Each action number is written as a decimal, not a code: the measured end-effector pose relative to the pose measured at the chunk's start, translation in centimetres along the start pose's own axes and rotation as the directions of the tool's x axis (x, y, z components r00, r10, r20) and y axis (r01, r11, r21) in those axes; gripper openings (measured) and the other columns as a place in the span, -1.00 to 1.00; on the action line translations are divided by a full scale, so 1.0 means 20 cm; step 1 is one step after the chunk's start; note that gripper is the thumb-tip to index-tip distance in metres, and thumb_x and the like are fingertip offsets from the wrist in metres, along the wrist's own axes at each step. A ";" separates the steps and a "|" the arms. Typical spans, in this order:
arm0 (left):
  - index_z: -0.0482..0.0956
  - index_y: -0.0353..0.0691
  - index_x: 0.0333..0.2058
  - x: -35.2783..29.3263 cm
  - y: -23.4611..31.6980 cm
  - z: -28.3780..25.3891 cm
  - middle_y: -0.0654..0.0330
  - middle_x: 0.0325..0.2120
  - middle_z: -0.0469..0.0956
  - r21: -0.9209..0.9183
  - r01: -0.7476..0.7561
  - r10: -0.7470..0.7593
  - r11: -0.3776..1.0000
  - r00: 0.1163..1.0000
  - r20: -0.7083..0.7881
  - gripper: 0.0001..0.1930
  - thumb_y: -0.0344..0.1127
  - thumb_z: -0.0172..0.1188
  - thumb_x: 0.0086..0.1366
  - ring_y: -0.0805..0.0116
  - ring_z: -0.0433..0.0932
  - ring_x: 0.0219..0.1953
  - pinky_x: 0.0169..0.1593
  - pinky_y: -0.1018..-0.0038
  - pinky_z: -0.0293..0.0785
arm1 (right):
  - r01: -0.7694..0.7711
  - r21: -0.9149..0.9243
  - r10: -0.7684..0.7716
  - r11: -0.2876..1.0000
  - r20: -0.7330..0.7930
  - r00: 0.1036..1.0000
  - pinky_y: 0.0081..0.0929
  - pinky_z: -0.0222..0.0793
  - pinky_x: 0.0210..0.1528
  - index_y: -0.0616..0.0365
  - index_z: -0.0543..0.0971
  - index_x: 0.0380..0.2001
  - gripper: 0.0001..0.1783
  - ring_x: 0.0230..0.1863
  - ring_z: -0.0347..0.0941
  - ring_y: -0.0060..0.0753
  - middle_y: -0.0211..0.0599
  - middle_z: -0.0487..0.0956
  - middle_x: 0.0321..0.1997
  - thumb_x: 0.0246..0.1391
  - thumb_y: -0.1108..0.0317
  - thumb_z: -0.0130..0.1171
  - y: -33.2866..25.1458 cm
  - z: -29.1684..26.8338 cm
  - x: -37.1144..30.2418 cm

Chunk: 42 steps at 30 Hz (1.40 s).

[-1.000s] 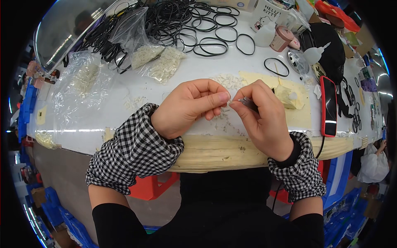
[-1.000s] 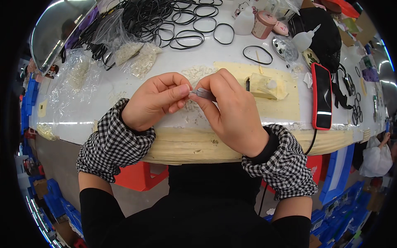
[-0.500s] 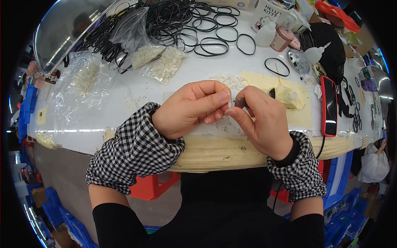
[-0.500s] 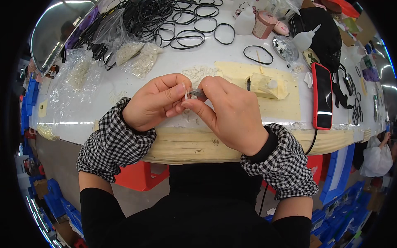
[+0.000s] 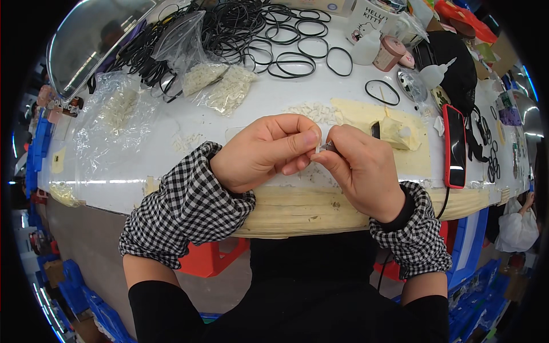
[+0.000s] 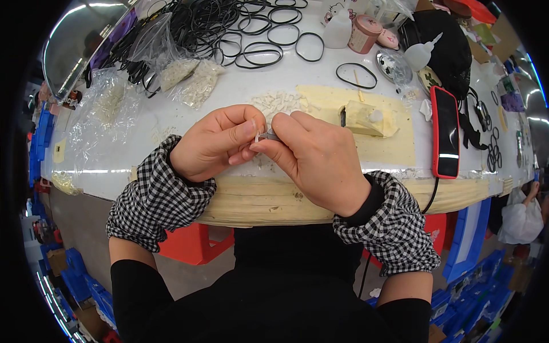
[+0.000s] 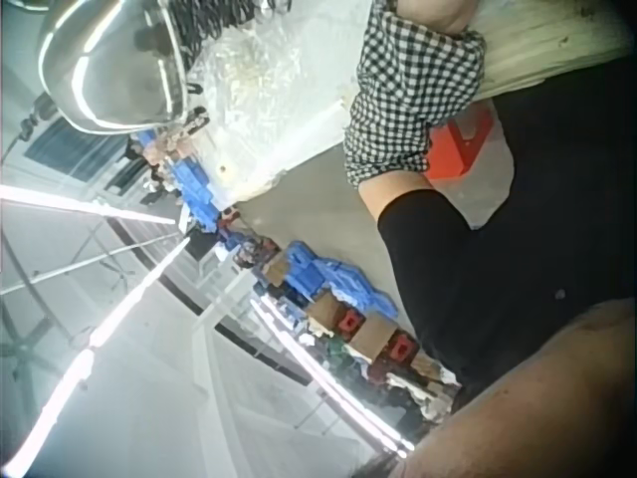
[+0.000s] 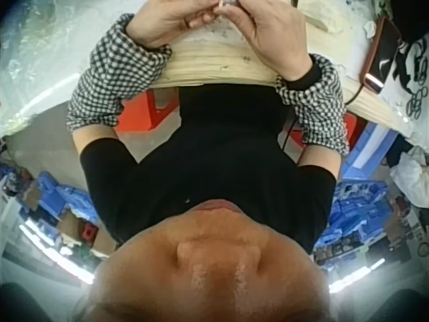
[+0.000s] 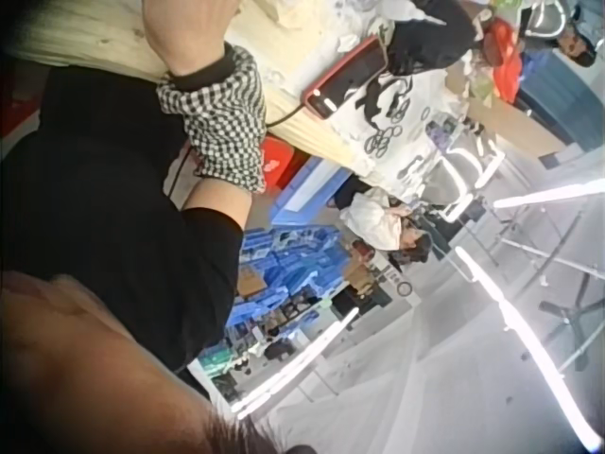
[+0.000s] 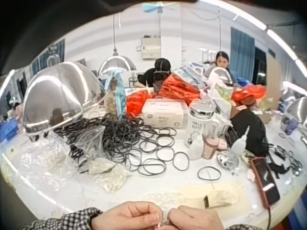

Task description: The recorder is manual assembling small plastic components and placing them into bags at a factory workbench.

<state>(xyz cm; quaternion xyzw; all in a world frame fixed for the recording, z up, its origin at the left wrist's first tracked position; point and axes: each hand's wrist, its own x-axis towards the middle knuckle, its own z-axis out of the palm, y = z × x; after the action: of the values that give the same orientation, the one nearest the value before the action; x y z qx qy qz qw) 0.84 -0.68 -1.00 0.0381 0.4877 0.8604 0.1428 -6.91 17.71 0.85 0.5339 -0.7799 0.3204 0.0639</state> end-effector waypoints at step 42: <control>0.49 -0.34 -0.25 0.01 0.00 0.00 0.03 -0.25 0.58 -0.027 -0.068 0.051 0.997 0.912 -0.407 -0.78 -0.26 0.04 0.37 0.41 0.60 -0.20 -0.10 0.65 0.55 | -0.113 0.114 0.119 0.987 -0.041 0.992 -0.39 0.29 -0.52 0.23 0.46 -0.47 -0.82 -0.56 0.39 -0.24 -0.25 0.42 -0.56 0.01 0.38 0.25 0.03 0.00 0.00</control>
<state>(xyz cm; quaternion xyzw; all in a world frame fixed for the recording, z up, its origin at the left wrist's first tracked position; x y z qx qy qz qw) 0.58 -0.71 -1.00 -0.1296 0.4877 0.8632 0.0130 -7.41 17.82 0.65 0.4826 -0.7888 0.3791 0.0340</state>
